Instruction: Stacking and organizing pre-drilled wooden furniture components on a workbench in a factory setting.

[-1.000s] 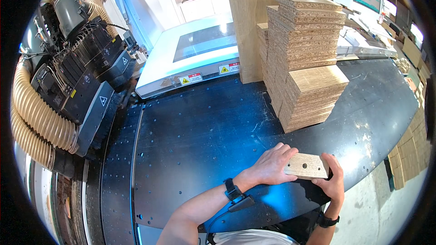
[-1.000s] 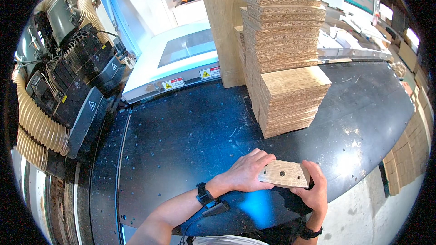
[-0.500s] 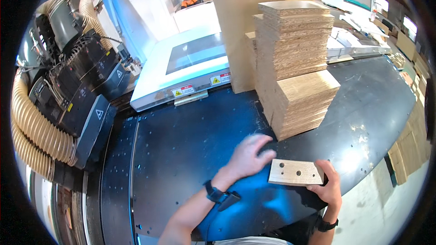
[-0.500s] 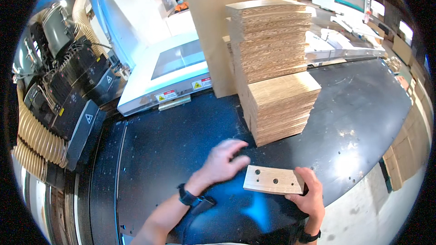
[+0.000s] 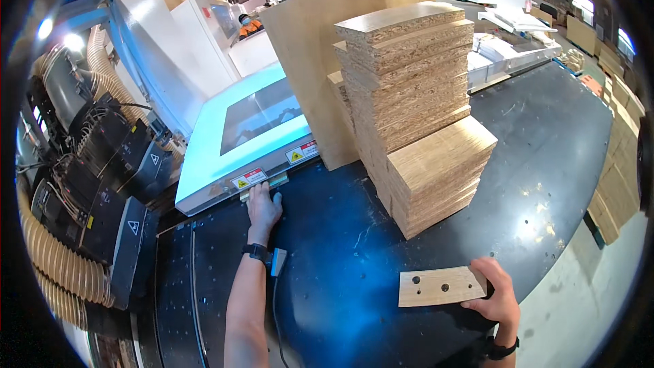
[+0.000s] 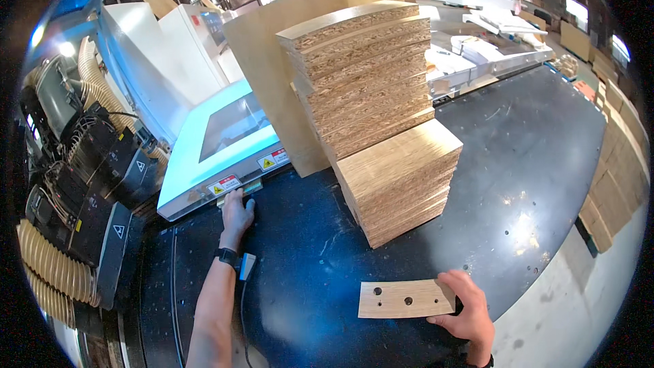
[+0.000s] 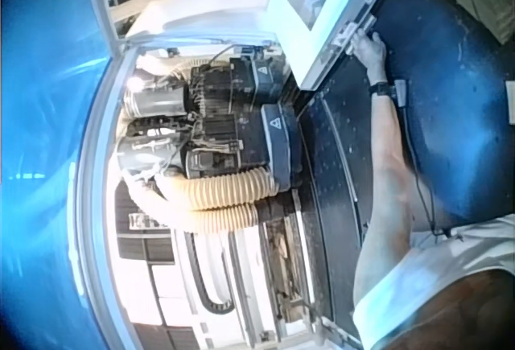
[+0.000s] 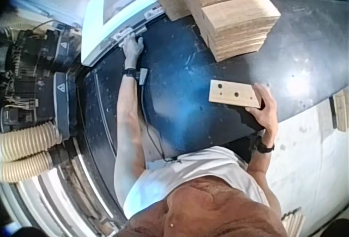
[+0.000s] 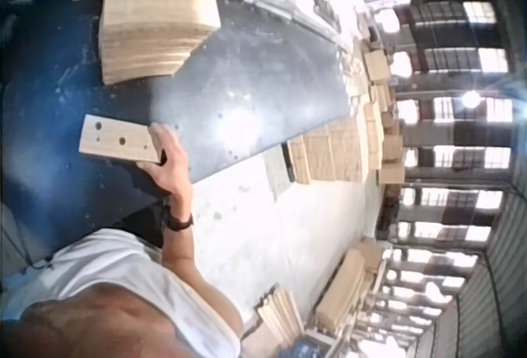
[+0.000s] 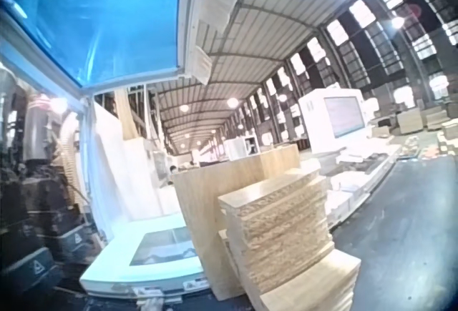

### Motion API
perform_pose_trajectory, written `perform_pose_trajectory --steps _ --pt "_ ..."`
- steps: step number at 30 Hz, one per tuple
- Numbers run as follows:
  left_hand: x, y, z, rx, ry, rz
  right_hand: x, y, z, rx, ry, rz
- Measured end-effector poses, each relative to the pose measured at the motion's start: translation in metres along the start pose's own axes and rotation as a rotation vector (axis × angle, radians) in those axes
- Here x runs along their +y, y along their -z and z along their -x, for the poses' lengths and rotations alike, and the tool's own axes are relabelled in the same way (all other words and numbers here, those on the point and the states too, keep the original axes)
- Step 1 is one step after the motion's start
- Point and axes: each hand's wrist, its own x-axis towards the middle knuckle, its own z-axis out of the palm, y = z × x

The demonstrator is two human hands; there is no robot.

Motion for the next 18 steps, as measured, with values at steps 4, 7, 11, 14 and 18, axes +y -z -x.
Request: perform_pose_trajectory --steps 4,7,11,14,18 --pt "-0.005 -0.009 0.004 0.010 -0.045 -0.007 0.002 0.000 0.000 -0.013 0.003 0.021" --pt "0.014 0.011 0.024 -0.091 -0.096 0.047 0.001 0.002 0.000 -0.008 0.001 0.018" --pt "0.048 0.053 0.072 -0.176 -0.204 0.031 -0.001 0.002 0.000 -0.007 0.000 0.018" --pt "0.067 0.086 0.095 -0.147 -0.242 0.073 -0.003 0.002 -0.001 0.004 0.004 0.035" --pt "0.049 0.082 0.105 -0.141 -0.273 0.163 -0.011 0.003 -0.001 0.002 -0.021 0.033"
